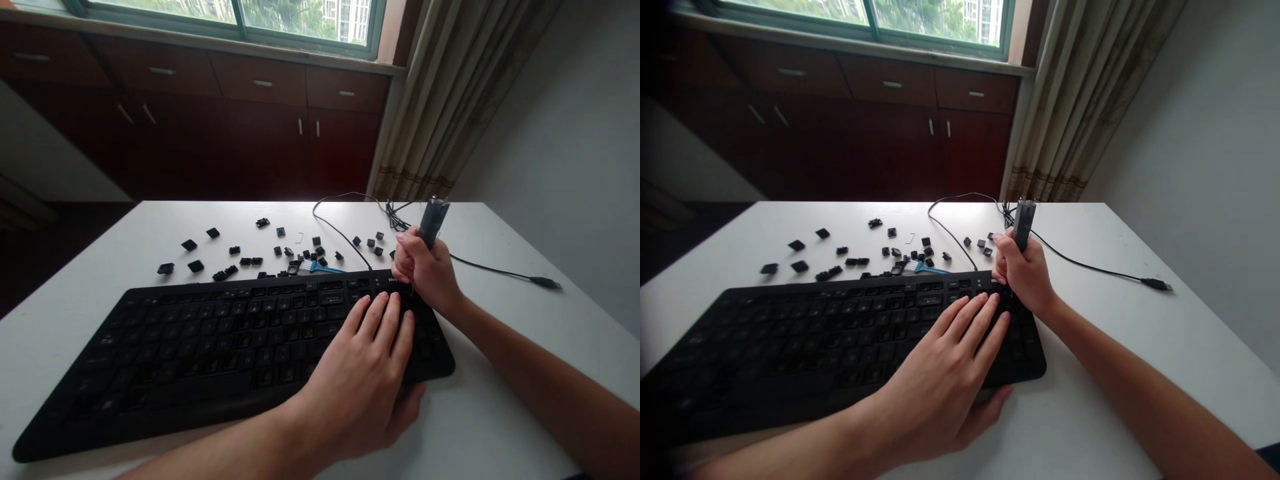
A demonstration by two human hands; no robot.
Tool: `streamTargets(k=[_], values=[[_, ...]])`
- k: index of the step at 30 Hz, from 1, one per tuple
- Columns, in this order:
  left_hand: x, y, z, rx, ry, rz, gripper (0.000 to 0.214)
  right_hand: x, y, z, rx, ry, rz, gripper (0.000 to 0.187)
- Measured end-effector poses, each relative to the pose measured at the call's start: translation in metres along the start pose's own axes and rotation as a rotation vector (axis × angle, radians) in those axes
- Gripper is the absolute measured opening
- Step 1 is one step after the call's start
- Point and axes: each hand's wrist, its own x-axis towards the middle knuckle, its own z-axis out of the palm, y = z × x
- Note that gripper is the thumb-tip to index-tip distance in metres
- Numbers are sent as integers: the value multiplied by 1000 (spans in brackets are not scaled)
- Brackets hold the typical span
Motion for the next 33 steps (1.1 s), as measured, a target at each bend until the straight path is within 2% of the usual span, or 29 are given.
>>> streamTargets(k=[5,12,17,33], values=[[-1,0,0,5,3,-7,68,-5,-1,1,29,-124,-24,33],[-1,1,0,10,12,-5,67,-4,-7,-7,93,-202,100,31],[-1,0,0,6,14,3,67,1,-11,-14,93,-200,231,34],[-2,0,0,5,26,13,67,0,-6,-30,-63,-117,117,35]])
